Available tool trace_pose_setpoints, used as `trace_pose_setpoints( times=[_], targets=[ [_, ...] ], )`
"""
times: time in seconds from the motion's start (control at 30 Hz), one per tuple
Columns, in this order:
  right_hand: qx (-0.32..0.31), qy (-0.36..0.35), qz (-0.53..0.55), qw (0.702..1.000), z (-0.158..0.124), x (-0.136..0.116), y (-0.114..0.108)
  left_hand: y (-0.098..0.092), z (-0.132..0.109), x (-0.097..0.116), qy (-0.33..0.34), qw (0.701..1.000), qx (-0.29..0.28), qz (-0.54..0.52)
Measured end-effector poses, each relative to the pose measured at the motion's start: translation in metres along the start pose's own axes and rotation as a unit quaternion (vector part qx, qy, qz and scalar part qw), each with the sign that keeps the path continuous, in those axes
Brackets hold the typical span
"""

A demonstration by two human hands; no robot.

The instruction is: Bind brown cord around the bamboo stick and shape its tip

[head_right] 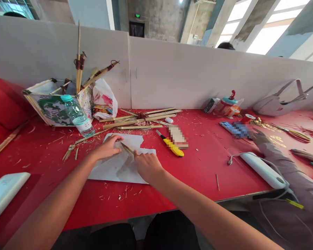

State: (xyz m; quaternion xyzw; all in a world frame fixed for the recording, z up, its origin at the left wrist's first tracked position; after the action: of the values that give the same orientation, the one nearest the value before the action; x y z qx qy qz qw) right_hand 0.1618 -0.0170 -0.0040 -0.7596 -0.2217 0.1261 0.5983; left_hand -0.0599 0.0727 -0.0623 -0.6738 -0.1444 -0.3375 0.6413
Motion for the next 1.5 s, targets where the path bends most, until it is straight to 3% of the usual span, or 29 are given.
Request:
trace_pose_setpoints(
  times=[0.17, 0.4, 0.63, 0.77, 0.87, 1.1, 1.33, 1.5],
  targets=[
    [-0.023, -0.004, 0.003, 1.000, -0.023, 0.009, 0.012, 0.000, 0.000, 0.000, -0.003, 1.000, -0.002, 0.004],
    [0.001, -0.010, 0.002, 1.000, 0.003, -0.007, -0.002, -0.003, -0.002, 0.006, 0.000, 1.000, 0.000, 0.007],
    [-0.051, 0.007, -0.031, 0.998, -0.032, 0.009, 0.009, -0.002, 0.000, 0.002, 0.000, 1.000, -0.007, 0.003],
    [0.007, -0.017, -0.011, 1.000, -0.007, -0.005, 0.001, -0.002, -0.001, 0.002, 0.000, 1.000, -0.006, 0.004],
    [0.013, -0.023, -0.003, 1.000, 0.003, -0.013, -0.003, 0.000, 0.000, 0.001, 0.004, 1.000, -0.005, 0.005],
    [-0.034, 0.009, -0.019, 0.999, -0.034, 0.004, 0.006, 0.003, 0.003, -0.006, 0.006, 1.000, -0.003, 0.001],
    [0.020, -0.005, -0.042, 0.999, 0.007, -0.013, 0.000, 0.001, 0.001, -0.003, 0.012, 1.000, 0.000, 0.002],
    [-0.010, -0.018, -0.056, 0.998, -0.020, -0.002, 0.010, 0.002, 0.003, -0.006, 0.011, 1.000, 0.000, 0.003]
  ],
)
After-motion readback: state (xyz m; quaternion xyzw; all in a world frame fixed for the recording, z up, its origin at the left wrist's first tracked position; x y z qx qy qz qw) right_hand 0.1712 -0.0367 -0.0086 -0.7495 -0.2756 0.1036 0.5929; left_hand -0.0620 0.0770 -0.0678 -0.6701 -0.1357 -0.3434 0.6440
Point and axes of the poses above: each hand's wrist, its own z-axis towards the middle knuckle, its own y-axis out of the palm, x = y × z, the point moved 2 cm from there along z, towards the middle knuckle, and after that the axes turned 2 degrees about z, right-handed, at the moved point
